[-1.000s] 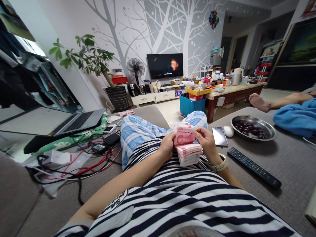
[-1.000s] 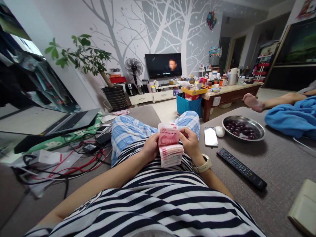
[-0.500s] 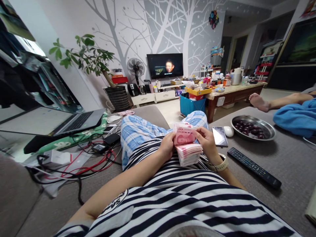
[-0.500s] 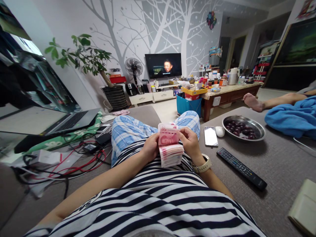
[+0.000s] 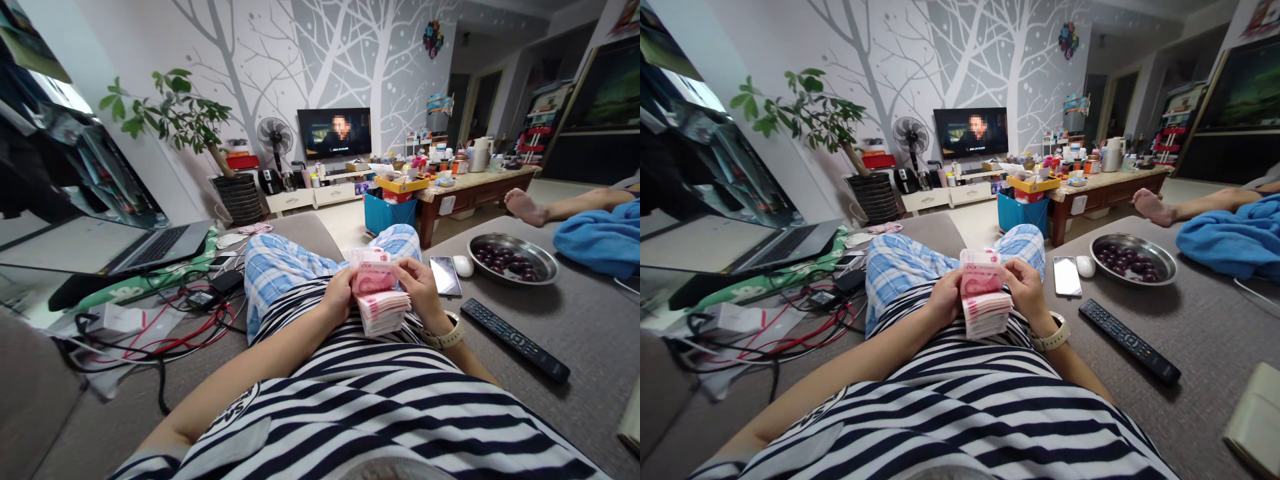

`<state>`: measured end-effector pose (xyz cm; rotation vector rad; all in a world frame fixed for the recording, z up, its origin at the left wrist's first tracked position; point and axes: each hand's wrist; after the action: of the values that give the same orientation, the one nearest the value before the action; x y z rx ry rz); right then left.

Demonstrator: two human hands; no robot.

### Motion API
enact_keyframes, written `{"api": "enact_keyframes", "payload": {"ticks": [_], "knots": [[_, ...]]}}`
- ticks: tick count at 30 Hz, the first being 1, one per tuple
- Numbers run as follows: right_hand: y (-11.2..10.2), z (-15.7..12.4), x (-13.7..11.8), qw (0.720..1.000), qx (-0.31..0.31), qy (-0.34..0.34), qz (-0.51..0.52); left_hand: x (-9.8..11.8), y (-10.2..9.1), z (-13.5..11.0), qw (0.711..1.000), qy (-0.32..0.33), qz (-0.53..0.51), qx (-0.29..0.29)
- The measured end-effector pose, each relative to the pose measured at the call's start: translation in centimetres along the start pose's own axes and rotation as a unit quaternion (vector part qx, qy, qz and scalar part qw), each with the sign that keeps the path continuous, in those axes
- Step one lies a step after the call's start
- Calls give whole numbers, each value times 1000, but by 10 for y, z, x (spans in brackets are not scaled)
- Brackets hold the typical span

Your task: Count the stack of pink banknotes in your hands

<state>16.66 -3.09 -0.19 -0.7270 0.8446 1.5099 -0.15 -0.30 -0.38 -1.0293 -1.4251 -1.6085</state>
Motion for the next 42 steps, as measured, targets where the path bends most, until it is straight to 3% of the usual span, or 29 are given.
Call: {"api": "enact_keyframes", "payload": {"ticks": [5, 12, 18, 22, 28, 42], "knots": [[-1, 3, 6, 998, -44, 40, 34, 0, -1, -1, 1000, -13, -6, 4], [-3, 8, 15, 999, 30, 18, -24, 5, 3, -6, 1000, -9, -10, -24], [-5, 9, 26, 998, 9, 25, -53, 7, 4, -8, 998, -38, -1, -46], [-5, 8, 23, 997, 12, 14, -70, 7, 4, -7, 998, -29, -4, -50], [-3, 7, 18, 997, 23, 6, -72, 2, 1, -1, 1000, -10, 0, -2], [0, 2, 6, 999, 14, -13, -34, -1, -1, 1, 1000, 5, 8, -5]]}}
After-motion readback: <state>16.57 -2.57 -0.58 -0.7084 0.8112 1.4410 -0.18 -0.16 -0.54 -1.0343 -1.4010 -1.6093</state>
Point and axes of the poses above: each hand's wrist, its own z-axis towards the middle knuckle, its own y-axis out of the palm, x = y × z, and after that the axes turned 4 degrees about -x, right-handed
